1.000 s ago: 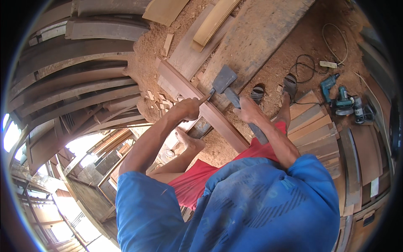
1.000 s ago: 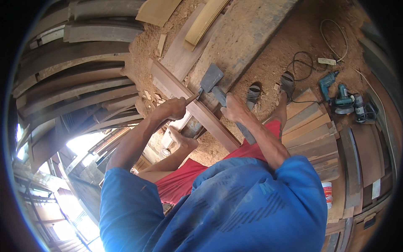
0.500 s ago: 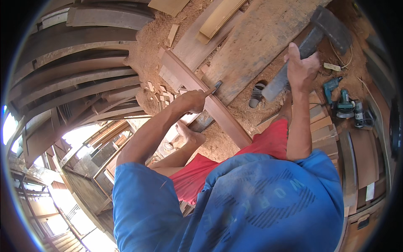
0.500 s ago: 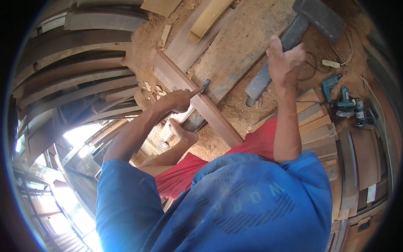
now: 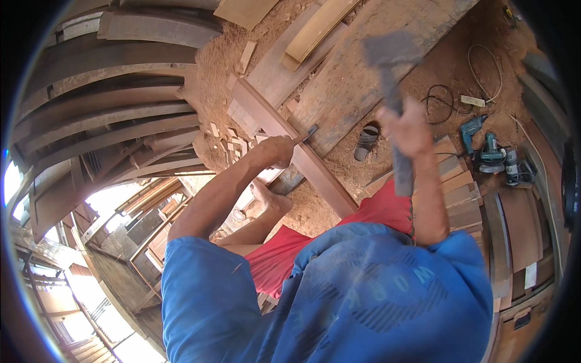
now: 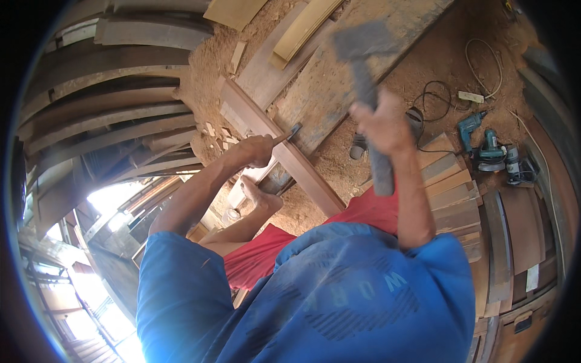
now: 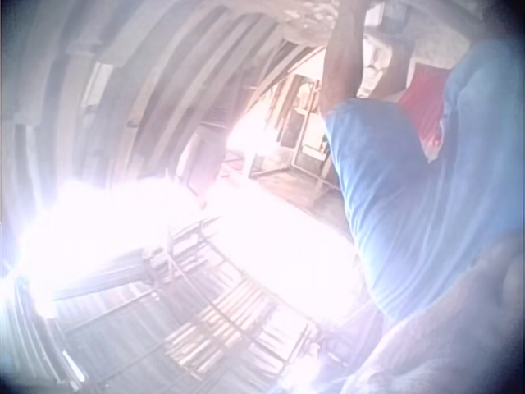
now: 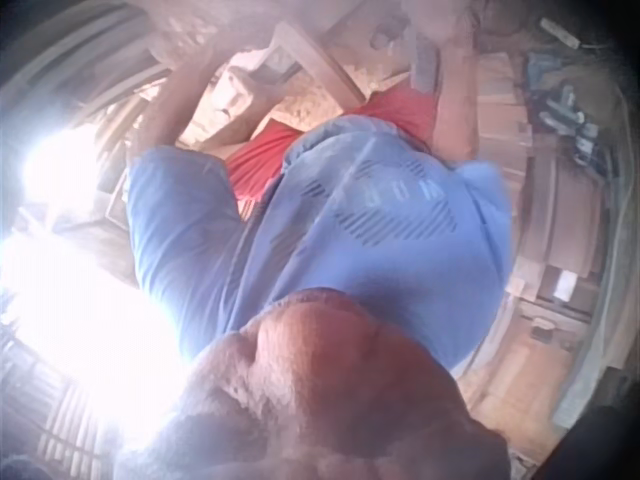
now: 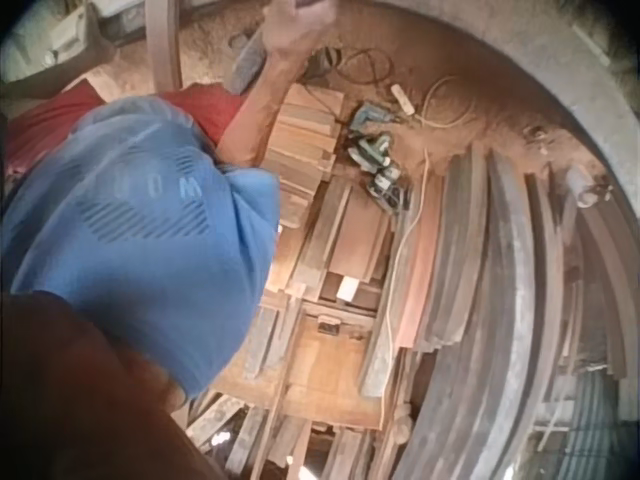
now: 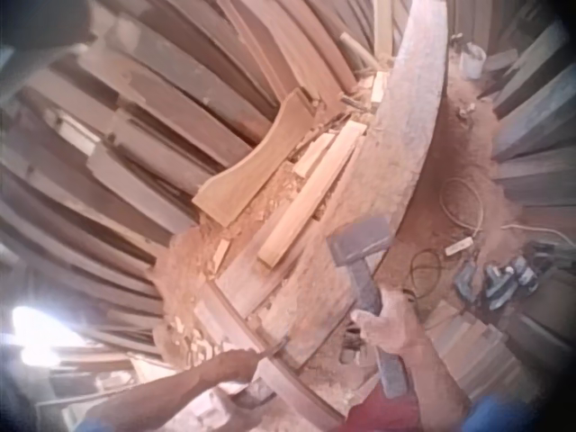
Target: The person joins wooden pieces using a hammer and a small axe, fits the pieces together by hand, and checks the alignment with a square tool.
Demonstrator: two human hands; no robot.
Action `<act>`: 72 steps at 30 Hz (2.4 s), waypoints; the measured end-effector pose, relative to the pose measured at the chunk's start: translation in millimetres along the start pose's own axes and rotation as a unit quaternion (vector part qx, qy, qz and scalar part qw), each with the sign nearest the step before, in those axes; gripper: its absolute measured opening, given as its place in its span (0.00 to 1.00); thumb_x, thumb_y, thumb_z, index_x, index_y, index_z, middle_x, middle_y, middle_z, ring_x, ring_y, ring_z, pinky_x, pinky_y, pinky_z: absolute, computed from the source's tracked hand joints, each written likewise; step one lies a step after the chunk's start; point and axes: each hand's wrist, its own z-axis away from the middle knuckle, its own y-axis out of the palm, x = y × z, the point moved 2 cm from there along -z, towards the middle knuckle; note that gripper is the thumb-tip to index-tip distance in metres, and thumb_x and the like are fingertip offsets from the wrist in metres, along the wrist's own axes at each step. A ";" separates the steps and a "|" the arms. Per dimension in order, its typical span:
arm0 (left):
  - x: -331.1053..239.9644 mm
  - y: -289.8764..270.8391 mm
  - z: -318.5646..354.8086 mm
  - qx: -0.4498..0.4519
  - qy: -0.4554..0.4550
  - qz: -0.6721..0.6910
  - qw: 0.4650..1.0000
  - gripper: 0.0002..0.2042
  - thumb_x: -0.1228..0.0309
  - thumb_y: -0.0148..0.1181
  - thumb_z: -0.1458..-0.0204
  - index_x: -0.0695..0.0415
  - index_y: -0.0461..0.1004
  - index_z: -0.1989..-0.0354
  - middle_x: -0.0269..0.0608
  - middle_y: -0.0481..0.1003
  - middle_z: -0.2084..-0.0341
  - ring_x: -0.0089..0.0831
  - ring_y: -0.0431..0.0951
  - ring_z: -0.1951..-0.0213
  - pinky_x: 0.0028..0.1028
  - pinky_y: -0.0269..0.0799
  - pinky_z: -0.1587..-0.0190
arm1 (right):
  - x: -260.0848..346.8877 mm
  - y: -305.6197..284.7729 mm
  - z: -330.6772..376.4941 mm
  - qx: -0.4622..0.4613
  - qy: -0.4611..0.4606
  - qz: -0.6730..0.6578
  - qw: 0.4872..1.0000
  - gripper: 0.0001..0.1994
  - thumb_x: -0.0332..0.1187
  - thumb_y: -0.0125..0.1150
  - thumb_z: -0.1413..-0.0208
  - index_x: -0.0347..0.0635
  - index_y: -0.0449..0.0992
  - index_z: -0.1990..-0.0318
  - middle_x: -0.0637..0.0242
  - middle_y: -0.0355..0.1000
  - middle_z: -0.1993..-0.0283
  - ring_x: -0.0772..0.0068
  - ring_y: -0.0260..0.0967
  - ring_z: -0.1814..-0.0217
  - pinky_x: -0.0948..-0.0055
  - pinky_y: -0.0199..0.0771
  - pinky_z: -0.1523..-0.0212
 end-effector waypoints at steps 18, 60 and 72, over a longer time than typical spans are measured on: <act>5.8 4.8 -5.0 -0.002 -0.008 0.000 1.000 0.25 0.79 0.55 0.51 0.60 0.70 0.40 0.55 0.82 0.65 0.45 0.85 0.65 0.39 0.82 0.65 | -92.6 98.6 -1.0 0.196 0.095 0.145 0.965 0.14 0.33 0.63 0.47 0.28 0.74 0.61 0.50 0.76 0.72 0.59 0.80 0.70 0.61 0.79 0.67; 91.7 208.5 -124.8 -0.380 -0.116 0.481 0.781 0.37 0.45 0.71 0.54 0.41 0.68 0.34 0.58 0.61 0.33 0.62 0.54 0.30 0.55 0.48 0.28 | -36.9 251.6 -37.5 0.350 -0.247 0.448 0.785 0.19 0.39 0.65 0.42 0.40 0.72 0.47 0.48 0.77 0.52 0.44 0.71 0.43 0.50 0.69 0.42; 94.6 224.2 -143.5 -0.365 -0.100 0.555 0.741 0.35 0.44 0.68 0.53 0.33 0.68 0.34 0.61 0.53 0.27 0.67 0.46 0.28 0.62 0.33 0.28 | -39.3 164.1 -153.5 0.037 -0.288 0.405 0.867 0.19 0.45 0.54 0.33 0.33 0.72 0.64 0.53 0.73 0.73 0.53 0.69 0.71 0.55 0.71 0.67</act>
